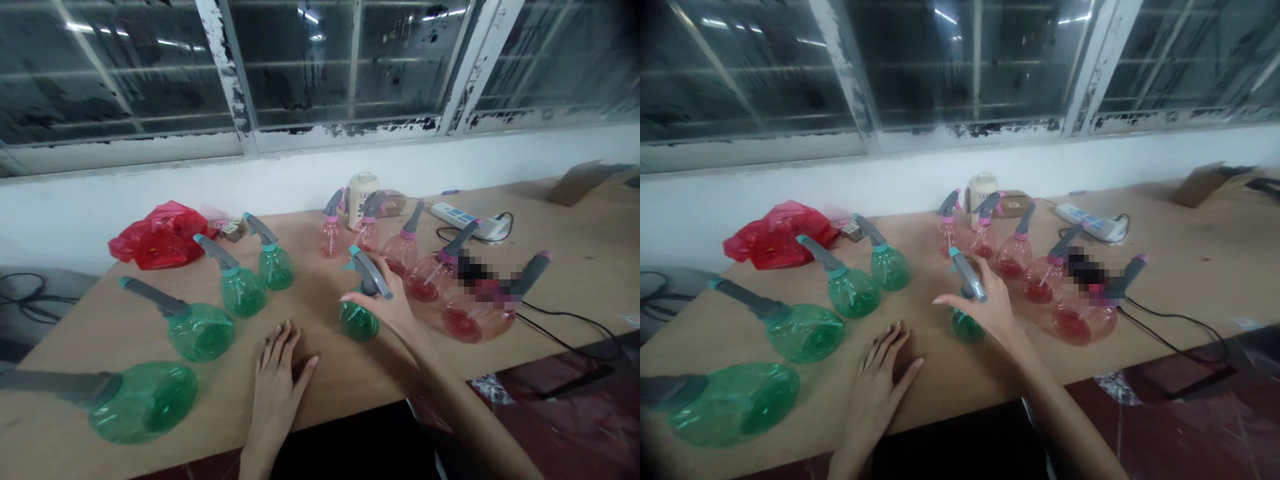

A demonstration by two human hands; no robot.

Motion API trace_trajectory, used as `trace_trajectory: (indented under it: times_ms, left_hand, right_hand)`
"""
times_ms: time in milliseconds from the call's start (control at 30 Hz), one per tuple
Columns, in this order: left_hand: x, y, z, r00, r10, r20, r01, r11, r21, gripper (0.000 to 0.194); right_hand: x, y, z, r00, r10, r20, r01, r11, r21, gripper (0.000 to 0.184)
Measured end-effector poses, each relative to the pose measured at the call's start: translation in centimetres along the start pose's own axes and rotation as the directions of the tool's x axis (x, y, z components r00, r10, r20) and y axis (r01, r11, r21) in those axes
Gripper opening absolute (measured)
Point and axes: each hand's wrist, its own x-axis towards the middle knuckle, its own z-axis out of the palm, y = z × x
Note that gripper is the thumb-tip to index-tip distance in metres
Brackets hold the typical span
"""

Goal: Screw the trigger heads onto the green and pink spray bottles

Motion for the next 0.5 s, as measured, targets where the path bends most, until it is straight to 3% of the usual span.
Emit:
trace_trajectory:
  times_ms: [233,367,500]
  left_hand:
    - [-0.1,0.0,0.1,1.0,0.011,-0.017,-0.011,1.0,-0.001,0.045]
    - [-0.2,-0.1,0.2,1.0,0.013,-0.011,-0.013,1.0,-0.007,0.046]
    - [-0.3,-0.2,0.3,0.999,0.025,-0.02,-0.025,1.0,0.002,0.046]
  right_hand:
    - [-4.9,1.8,-0.8,1.0,0.01,-0.009,-0.012,0.983,-0.183,0.082]
    - [-8.1,3.4,-0.9,0.999,0.022,-0.027,-0.029,0.959,-0.282,0.076]
    - [-8.5,4.1,-0.3,0.998,0.065,-0.013,-0.066,0.945,-0.32,0.068]
